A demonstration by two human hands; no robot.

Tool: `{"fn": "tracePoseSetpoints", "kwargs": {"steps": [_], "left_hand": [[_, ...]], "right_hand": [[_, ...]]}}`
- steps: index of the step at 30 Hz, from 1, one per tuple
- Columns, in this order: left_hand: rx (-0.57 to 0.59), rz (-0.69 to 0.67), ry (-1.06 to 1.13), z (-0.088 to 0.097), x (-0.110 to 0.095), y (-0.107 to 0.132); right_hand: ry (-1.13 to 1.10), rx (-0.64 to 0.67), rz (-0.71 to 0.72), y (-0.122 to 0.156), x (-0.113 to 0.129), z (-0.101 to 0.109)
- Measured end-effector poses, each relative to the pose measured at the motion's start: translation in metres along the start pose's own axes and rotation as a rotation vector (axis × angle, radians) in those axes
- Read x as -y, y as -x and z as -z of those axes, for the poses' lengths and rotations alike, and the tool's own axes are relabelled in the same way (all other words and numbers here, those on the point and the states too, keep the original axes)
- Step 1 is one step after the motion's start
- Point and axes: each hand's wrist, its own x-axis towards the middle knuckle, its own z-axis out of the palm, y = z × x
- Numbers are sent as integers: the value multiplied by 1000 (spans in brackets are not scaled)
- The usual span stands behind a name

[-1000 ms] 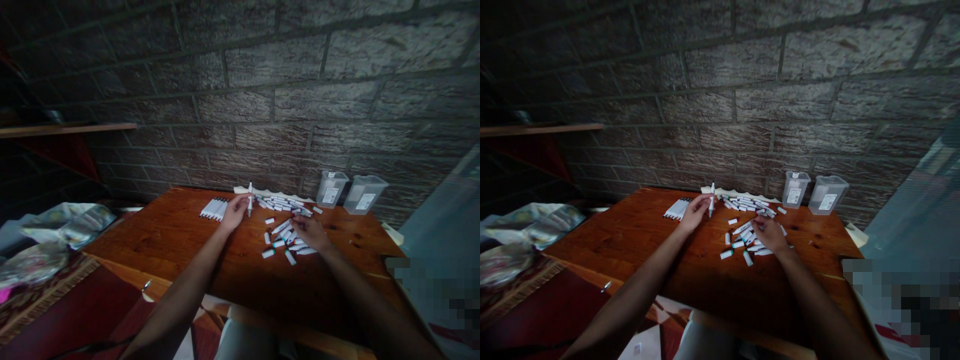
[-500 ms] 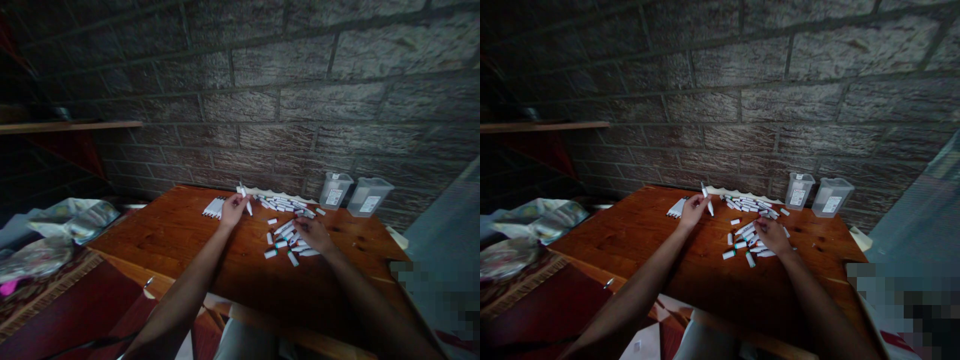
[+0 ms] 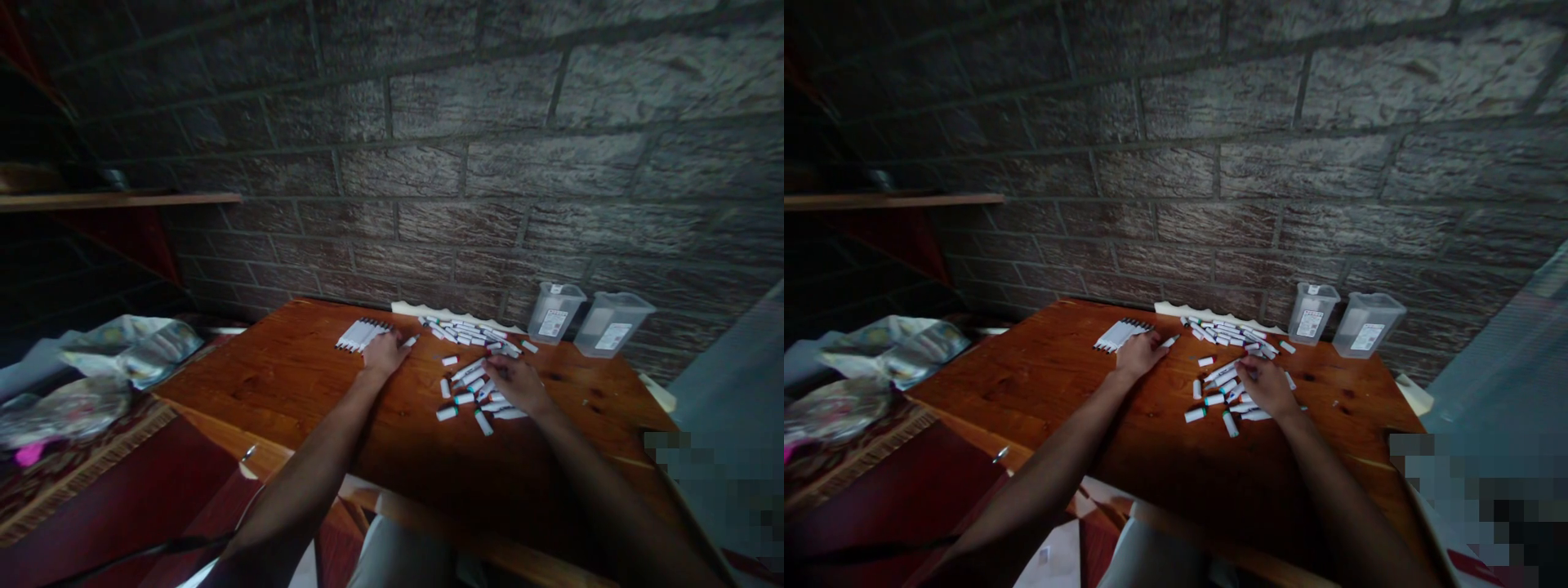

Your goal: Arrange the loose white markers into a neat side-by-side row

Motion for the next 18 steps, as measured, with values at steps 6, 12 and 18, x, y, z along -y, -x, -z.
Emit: {"fn": "tracePoseSetpoints", "kwargs": {"steps": [6, 12, 18], "left_hand": [[16, -87, 37, 6, 5, 0], [-28, -111, -63, 4, 5, -1], [-59, -92, -208, 8, 4, -2]], "right_hand": [[31, -4, 31, 0, -1, 0], [38, 6, 26, 0, 0, 1], [5, 14, 25, 1, 2, 2]]}}
